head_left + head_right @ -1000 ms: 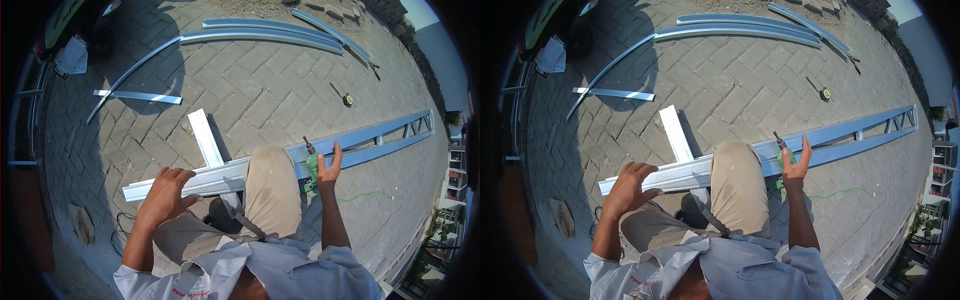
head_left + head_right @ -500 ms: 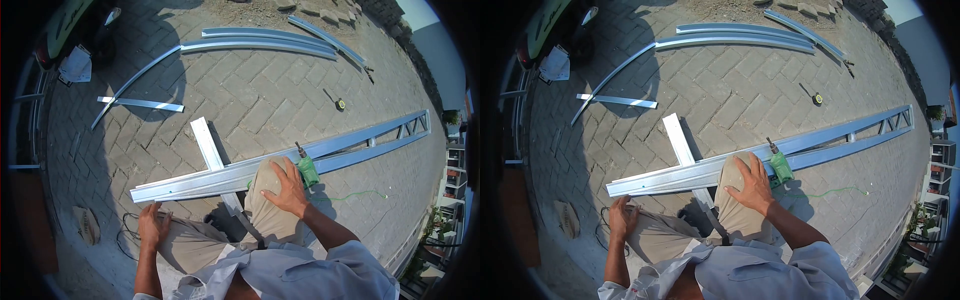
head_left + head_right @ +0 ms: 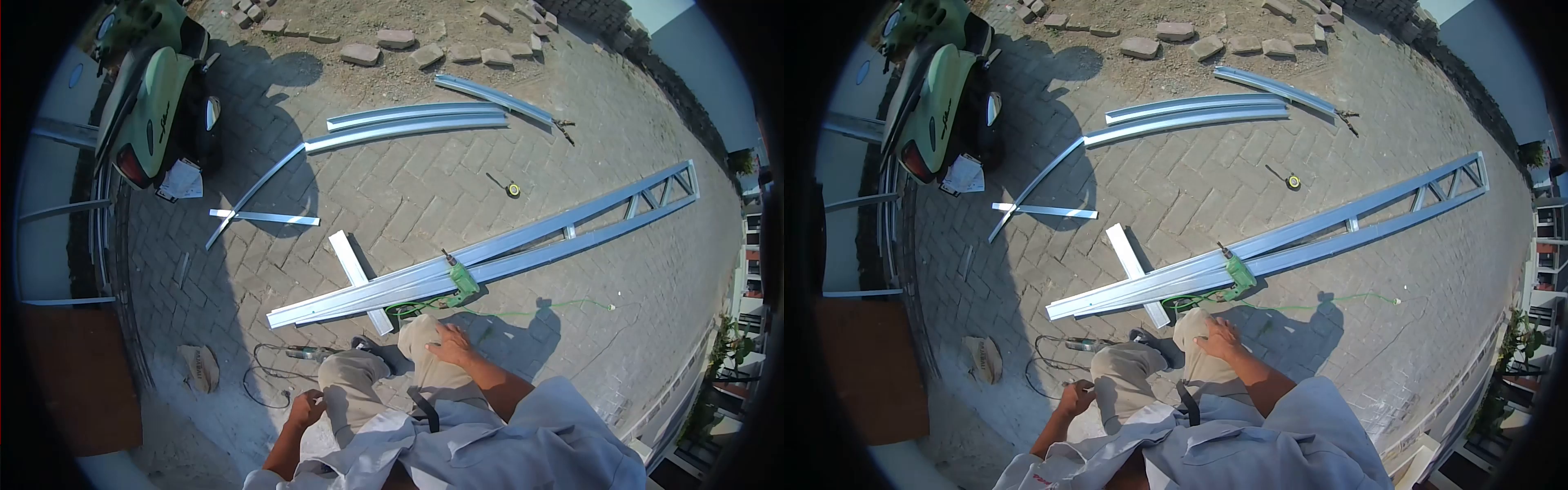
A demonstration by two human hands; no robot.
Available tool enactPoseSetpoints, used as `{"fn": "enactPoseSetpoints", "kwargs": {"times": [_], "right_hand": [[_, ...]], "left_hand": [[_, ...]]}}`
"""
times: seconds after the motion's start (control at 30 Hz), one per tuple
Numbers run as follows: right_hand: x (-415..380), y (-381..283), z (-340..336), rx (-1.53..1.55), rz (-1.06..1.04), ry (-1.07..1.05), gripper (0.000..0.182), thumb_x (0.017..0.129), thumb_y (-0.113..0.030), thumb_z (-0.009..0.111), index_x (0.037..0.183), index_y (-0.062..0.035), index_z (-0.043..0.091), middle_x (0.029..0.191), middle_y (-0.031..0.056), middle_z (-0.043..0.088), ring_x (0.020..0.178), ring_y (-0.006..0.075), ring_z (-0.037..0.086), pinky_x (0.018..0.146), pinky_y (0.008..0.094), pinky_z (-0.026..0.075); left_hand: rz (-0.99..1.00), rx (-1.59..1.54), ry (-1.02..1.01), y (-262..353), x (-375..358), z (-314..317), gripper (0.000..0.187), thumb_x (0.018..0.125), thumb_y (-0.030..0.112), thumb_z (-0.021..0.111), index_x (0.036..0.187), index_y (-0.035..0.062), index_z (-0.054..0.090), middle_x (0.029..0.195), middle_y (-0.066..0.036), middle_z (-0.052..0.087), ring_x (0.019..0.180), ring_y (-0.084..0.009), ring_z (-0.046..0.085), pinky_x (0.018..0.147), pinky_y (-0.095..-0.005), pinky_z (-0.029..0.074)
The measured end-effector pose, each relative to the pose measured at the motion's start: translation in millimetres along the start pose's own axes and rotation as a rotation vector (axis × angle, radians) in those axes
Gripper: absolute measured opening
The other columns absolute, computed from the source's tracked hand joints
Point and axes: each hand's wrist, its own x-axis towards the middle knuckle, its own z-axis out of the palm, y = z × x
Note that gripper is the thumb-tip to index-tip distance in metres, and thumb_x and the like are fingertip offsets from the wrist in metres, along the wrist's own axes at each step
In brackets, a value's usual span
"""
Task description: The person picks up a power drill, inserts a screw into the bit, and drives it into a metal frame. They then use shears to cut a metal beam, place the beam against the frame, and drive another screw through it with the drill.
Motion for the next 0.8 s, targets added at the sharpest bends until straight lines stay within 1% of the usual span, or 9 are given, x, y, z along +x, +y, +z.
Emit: {"fn": "enactPoseSetpoints", "kwargs": {"times": [0.1, 0.17, 0.2, 0.33, 0.47, 0.57, 0.63, 0.73, 0.8], "right_hand": [[-38, 40, -14, 0.190, 0.071, -0.100, 0.079, 0.087, -0.049, 0.078, 0.148, -0.0041, 0.056, 0.147, 0.0228, 0.060, 0.133, 0.0381, 0.059, 0.113, 0.0455, 0.046], [-61, 66, -38, 0.270, 0.048, 0.005, 0.069, 0.088, -0.043, 0.079, 0.141, -0.0019, 0.063, 0.141, 0.0224, 0.066, 0.124, 0.0353, 0.066, 0.106, 0.0423, 0.052], [-76, 82, -48, 0.359, 0.049, 0.064, 0.064, 0.088, -0.039, 0.080, 0.138, -0.0010, 0.065, 0.139, 0.0222, 0.067, 0.121, 0.0344, 0.069, 0.103, 0.0418, 0.054], [-128, 133, -117, 0.486, 0.189, 0.274, 0.057, 0.088, -0.032, 0.080, 0.133, 0.0019, 0.067, 0.131, 0.0248, 0.070, 0.119, 0.0362, 0.069, 0.102, 0.0426, 0.054], [-117, 260, -91, 0.491, 0.228, 0.572, 0.052, 0.091, -0.027, 0.080, 0.133, 0.0004, 0.068, 0.109, 0.0161, 0.077, 0.090, 0.0277, 0.073, 0.077, 0.0396, 0.058], [-129, 283, -99, 0.739, 0.435, 0.586, 0.050, 0.092, -0.027, 0.079, 0.132, 0.0000, 0.069, 0.103, 0.0123, 0.076, 0.076, 0.0232, 0.070, 0.063, 0.0377, 0.055], [-168, 240, -138, 0.955, 0.544, 0.523, 0.049, 0.093, -0.027, 0.078, 0.133, -0.0001, 0.069, 0.101, 0.0108, 0.075, 0.070, 0.0205, 0.066, 0.056, 0.0359, 0.051], [-133, 278, -99, 0.823, 0.399, 0.568, 0.051, 0.093, -0.026, 0.077, 0.135, -0.0002, 0.067, 0.100, 0.0118, 0.075, 0.070, 0.0196, 0.067, 0.055, 0.0337, 0.050], [-137, 255, -102, 0.911, 0.434, 0.497, 0.052, 0.092, -0.026, 0.078, 0.135, 0.0000, 0.067, 0.102, 0.0127, 0.075, 0.072, 0.0202, 0.068, 0.056, 0.0335, 0.051]], "left_hand": [[-0.064, -0.206, -0.012, 2, -71, -6, 0.051, 0.091, 0.034, 0.079, 0.120, -0.0069, 0.072, 0.109, -0.020, 0.078, 0.098, -0.0291, 0.077, 0.082, -0.0382, 0.062], [-0.302, -0.430, -0.159, 69, -114, -49, 0.057, 0.090, 0.038, 0.080, 0.121, -0.0079, 0.071, 0.107, -0.021, 0.077, 0.093, -0.0280, 0.077, 0.077, -0.0382, 0.062], [-0.300, -0.474, -0.192, 87, -127, -63, 0.056, 0.091, 0.039, 0.079, 0.121, -0.0079, 0.070, 0.103, -0.020, 0.076, 0.084, -0.0263, 0.077, 0.069, -0.0361, 0.061], [-0.276, -0.483, -0.256, 187, -136, -118, 0.052, 0.093, 0.036, 0.077, 0.119, -0.0081, 0.070, 0.099, -0.017, 0.076, 0.081, -0.0245, 0.076, 0.068, -0.0359, 0.061], [-0.052, -0.328, -0.064, 248, -103, -151, 0.044, 0.096, 0.030, 0.073, 0.118, -0.0087, 0.070, 0.096, -0.014, 0.076, 0.082, -0.0212, 0.074, 0.068, -0.0342, 0.059], [0.055, -0.410, 0.166, 256, -71, -155, 0.040, 0.097, 0.026, 0.072, 0.118, -0.0083, 0.071, 0.095, -0.012, 0.075, 0.080, -0.0185, 0.072, 0.068, -0.0318, 0.057], [0.033, -0.474, 0.221, 261, -58, -156, 0.039, 0.095, 0.025, 0.074, 0.116, -0.0074, 0.071, 0.093, -0.010, 0.074, 0.076, -0.0167, 0.070, 0.066, -0.0307, 0.055], [-0.061, -0.525, 0.231, 235, -30, -146, 0.037, 0.094, 0.025, 0.075, 0.115, -0.0055, 0.071, 0.092, -0.009, 0.073, 0.074, -0.0165, 0.069, 0.064, -0.0320, 0.054], [-0.080, -0.468, 0.220, 216, -12, -136, 0.033, 0.094, 0.023, 0.074, 0.112, -0.0048, 0.074, 0.092, -0.009, 0.074, 0.072, -0.0158, 0.068, 0.062, -0.0312, 0.053]]}}
